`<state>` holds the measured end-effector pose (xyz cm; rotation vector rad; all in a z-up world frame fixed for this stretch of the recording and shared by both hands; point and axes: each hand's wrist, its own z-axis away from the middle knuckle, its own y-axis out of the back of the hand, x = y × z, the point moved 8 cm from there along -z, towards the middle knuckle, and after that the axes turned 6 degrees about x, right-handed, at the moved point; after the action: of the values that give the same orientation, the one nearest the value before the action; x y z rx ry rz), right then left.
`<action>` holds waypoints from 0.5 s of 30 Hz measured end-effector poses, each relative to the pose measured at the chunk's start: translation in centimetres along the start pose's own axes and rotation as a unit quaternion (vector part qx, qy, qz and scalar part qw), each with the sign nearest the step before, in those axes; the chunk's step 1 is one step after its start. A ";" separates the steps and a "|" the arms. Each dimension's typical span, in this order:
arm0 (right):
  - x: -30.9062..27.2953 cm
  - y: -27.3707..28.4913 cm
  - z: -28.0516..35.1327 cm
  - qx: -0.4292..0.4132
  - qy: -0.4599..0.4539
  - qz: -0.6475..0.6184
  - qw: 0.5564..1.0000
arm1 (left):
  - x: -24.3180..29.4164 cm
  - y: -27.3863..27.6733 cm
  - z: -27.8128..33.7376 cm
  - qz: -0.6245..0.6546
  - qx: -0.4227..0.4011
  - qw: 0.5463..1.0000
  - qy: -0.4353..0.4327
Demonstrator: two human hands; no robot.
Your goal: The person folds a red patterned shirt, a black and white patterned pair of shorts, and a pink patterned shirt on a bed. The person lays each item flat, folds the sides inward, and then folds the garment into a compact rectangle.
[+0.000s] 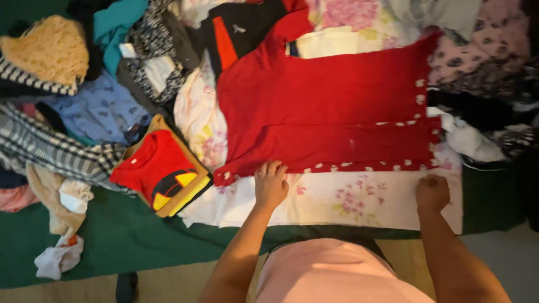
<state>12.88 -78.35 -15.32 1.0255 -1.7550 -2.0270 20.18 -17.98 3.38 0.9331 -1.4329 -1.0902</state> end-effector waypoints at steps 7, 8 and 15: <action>-2.1 -0.8 -1.1 -0.174 -0.154 -0.287 0.929 | -11.6 -10.8 5.3 0.122 0.060 0.856 0.499; -3.2 -0.2 -0.2 -0.232 -0.209 -0.341 0.887 | -13.5 -13.1 7.5 0.220 0.049 0.784 0.578; -8.6 2.3 1.5 -0.396 -0.316 -0.383 0.772 | -11.7 -7.9 7.0 0.622 0.305 0.384 0.610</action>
<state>17.47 -72.45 -10.29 0.8429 -0.3580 -3.4549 14.72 -8.13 -7.66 0.4759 -0.6376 1.2646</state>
